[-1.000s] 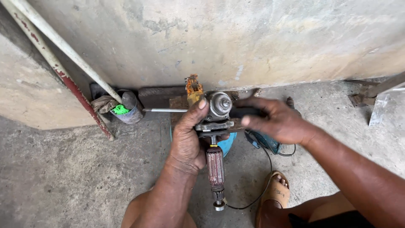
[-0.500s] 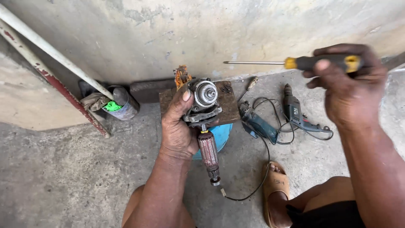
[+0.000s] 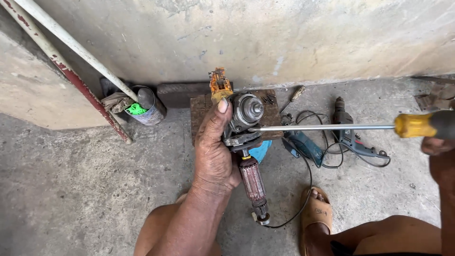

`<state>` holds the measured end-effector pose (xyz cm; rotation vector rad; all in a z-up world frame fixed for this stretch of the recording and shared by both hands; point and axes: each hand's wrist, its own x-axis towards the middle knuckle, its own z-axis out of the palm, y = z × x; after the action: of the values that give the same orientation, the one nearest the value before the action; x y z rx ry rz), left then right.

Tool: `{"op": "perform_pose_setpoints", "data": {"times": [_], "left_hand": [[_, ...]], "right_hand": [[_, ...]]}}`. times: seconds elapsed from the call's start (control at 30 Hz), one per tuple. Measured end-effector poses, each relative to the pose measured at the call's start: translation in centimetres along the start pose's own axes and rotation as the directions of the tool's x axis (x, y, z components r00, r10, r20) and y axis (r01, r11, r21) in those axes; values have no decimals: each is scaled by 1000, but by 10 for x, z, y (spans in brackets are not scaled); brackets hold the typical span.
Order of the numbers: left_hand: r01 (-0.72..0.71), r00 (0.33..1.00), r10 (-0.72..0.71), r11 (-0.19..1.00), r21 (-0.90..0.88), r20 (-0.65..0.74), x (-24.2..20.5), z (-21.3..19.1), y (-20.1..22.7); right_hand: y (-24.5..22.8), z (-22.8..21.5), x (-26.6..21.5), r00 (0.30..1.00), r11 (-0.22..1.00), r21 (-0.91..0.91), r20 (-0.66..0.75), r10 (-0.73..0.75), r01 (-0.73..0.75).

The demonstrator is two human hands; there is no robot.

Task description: The person holds a mechanical part in their left hand and uses a screwdriver in their right hand to tighten or adjust a screw on the component. They rotate the part to access different angles while working on it.

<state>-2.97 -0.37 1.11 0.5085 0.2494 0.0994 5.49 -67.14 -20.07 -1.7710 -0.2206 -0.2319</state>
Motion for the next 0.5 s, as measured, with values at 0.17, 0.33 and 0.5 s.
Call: {"op": "perform_pose_setpoints", "data": {"times": [0.17, 0.33, 0.5], "left_hand": [[-41, 997, 42, 999, 14, -62, -4, 3, 5], [-8, 999, 7, 1000, -9, -33, -5, 2, 6], [20, 996, -18, 1000, 14, -84, -2, -2, 2]], "right_hand": [[-210, 187, 2, 987, 988, 128, -120, 107, -91], [-50, 59, -3, 998, 967, -250, -31, -51, 41], [43, -14, 15, 955, 859, -422, 190, -229, 290]]}}
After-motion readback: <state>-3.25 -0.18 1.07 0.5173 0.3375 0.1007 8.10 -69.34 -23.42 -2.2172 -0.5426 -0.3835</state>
